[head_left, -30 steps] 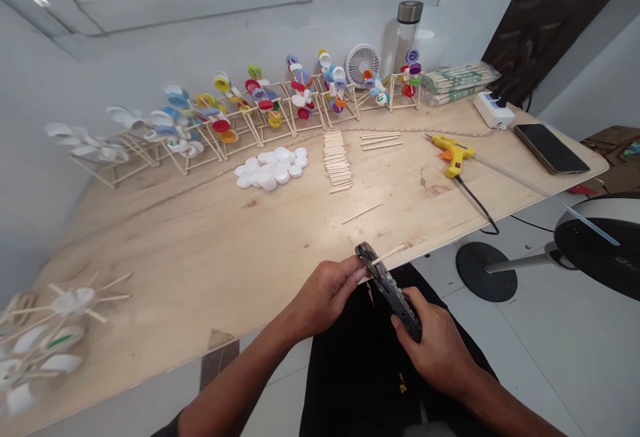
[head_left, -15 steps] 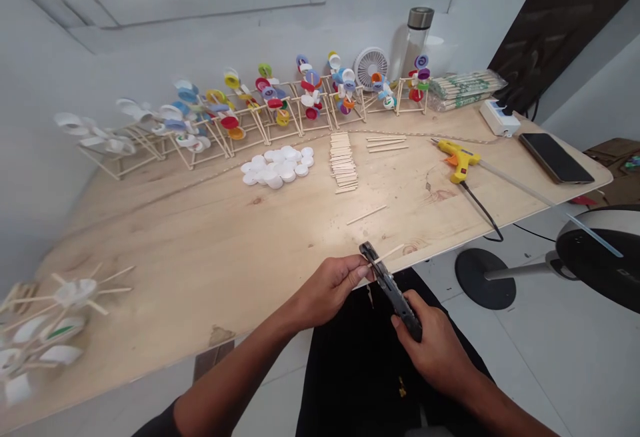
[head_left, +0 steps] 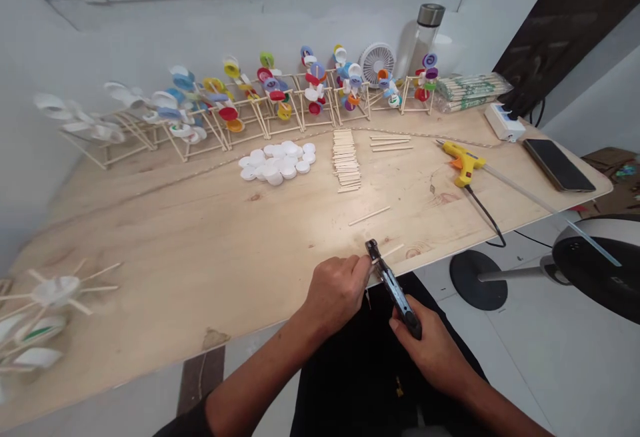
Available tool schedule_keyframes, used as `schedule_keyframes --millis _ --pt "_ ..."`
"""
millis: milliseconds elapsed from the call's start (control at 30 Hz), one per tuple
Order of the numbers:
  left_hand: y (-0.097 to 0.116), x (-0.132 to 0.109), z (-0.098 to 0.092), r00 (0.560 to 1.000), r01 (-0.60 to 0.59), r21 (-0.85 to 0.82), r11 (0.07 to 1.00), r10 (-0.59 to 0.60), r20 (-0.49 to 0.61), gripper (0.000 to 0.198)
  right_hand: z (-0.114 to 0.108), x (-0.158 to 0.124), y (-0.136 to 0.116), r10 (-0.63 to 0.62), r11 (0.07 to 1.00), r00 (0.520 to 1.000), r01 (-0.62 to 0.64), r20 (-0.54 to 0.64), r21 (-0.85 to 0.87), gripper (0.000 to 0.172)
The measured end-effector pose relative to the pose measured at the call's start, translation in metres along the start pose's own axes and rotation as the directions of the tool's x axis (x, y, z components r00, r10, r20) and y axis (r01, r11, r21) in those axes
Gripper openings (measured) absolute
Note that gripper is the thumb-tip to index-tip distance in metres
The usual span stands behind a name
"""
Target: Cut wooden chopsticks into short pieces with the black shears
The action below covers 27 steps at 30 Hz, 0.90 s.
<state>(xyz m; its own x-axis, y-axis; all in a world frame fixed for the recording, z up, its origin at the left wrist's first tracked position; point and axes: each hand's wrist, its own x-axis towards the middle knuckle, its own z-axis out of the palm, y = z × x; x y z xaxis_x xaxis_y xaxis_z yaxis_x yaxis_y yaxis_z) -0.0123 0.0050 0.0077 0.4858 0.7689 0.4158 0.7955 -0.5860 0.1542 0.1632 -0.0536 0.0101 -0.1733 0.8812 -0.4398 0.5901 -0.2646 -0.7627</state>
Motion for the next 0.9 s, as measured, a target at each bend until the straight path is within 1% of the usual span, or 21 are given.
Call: schedule_keyframes --millis 100,267,433,567,633,767,900 --pt "-0.001 -0.002 0.004 0.999 -0.012 0.01 1.0 0.013 -0.046 0.018 -0.001 0.002 0.0 -0.02 1.0 1.0 0.02 -0.005 -0.023 0.009" --pt "-0.003 -0.004 0.009 0.998 -0.02 0.019 1.0 0.021 -0.053 0.019 0.003 0.004 0.003 -0.031 0.998 0.999 0.03 -0.01 -0.058 0.011" --pt "-0.007 -0.002 0.008 0.997 -0.063 0.008 0.998 0.064 -0.052 0.022 0.009 0.008 0.012 -0.038 0.998 0.999 0.037 -0.023 -0.059 0.012" --pt "-0.009 0.0 0.006 0.992 -0.108 -0.001 0.994 0.108 -0.062 0.02 0.016 0.013 0.019 -0.091 0.993 0.995 0.088 -0.045 -0.073 0.006" --pt "-0.01 0.0 0.005 0.99 -0.122 -0.001 0.993 0.121 -0.072 0.02 0.021 0.016 0.021 -0.118 0.99 0.99 0.112 -0.073 -0.081 0.006" --pt "-0.01 -0.001 0.004 0.988 -0.103 0.032 0.994 0.106 -0.11 0.019 0.028 0.02 0.02 -0.165 0.983 0.977 0.153 -0.132 -0.097 0.011" --pt "-0.006 -0.004 0.005 0.991 -0.062 0.054 0.997 0.068 -0.119 0.022 0.027 0.018 0.016 -0.189 0.981 0.972 0.183 -0.141 -0.058 0.014"
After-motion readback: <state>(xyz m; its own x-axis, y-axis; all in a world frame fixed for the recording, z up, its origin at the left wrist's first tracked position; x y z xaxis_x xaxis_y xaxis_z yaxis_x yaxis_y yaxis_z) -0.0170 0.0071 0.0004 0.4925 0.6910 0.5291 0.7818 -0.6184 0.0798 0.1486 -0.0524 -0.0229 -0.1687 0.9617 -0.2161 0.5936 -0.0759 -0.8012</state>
